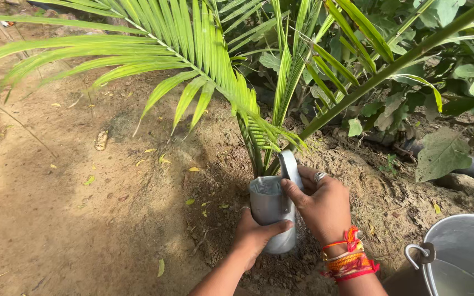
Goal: The person scoops water from a metal bucket using a metal container, pours the water around the base of a small palm plant, and dips the container back into the bucket.
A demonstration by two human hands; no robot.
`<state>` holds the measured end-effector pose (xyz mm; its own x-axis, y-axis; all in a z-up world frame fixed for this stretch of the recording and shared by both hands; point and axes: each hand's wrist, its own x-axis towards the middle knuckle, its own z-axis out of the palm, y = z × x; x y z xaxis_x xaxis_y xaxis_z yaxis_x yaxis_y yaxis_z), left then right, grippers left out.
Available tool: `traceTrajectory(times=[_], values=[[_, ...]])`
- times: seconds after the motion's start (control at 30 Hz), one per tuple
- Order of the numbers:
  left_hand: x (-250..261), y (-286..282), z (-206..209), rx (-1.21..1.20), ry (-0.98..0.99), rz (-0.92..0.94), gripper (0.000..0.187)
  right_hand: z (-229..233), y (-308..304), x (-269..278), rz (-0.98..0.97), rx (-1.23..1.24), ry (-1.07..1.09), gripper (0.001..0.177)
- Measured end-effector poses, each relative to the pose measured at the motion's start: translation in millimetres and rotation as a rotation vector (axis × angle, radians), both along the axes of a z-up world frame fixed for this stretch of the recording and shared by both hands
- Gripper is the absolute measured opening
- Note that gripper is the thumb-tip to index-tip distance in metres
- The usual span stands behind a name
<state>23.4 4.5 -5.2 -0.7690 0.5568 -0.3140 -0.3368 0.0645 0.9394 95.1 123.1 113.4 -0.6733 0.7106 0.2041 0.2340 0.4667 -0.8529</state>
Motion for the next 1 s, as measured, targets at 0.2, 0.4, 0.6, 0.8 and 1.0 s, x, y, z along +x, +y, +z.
traceTrajectory(times=[0.2, 0.4, 0.6, 0.8, 1.0], values=[[-11, -3, -3, -0.004, 0.007, -0.001, 0.093, 17, -4, -11, 0.035, 0.090, -0.129, 0.056], [-13, -5, -6, 0.053, 0.019, -0.002, 0.090, 17, 1, -14, 0.106, 0.139, -0.177, 0.056], [-18, -11, -12, 0.035, 0.037, -0.038, 0.088, 4, -2, -12, 0.150, -0.032, -0.026, 0.057], [-17, -16, -3, 0.083, 0.061, -0.118, 0.080, 10, -10, -12, 0.146, -0.010, -0.047, 0.055], [-9, -15, 5, 0.145, 0.016, -0.162, 0.078, 17, -10, -9, 0.227, -0.090, 0.063, 0.057]])
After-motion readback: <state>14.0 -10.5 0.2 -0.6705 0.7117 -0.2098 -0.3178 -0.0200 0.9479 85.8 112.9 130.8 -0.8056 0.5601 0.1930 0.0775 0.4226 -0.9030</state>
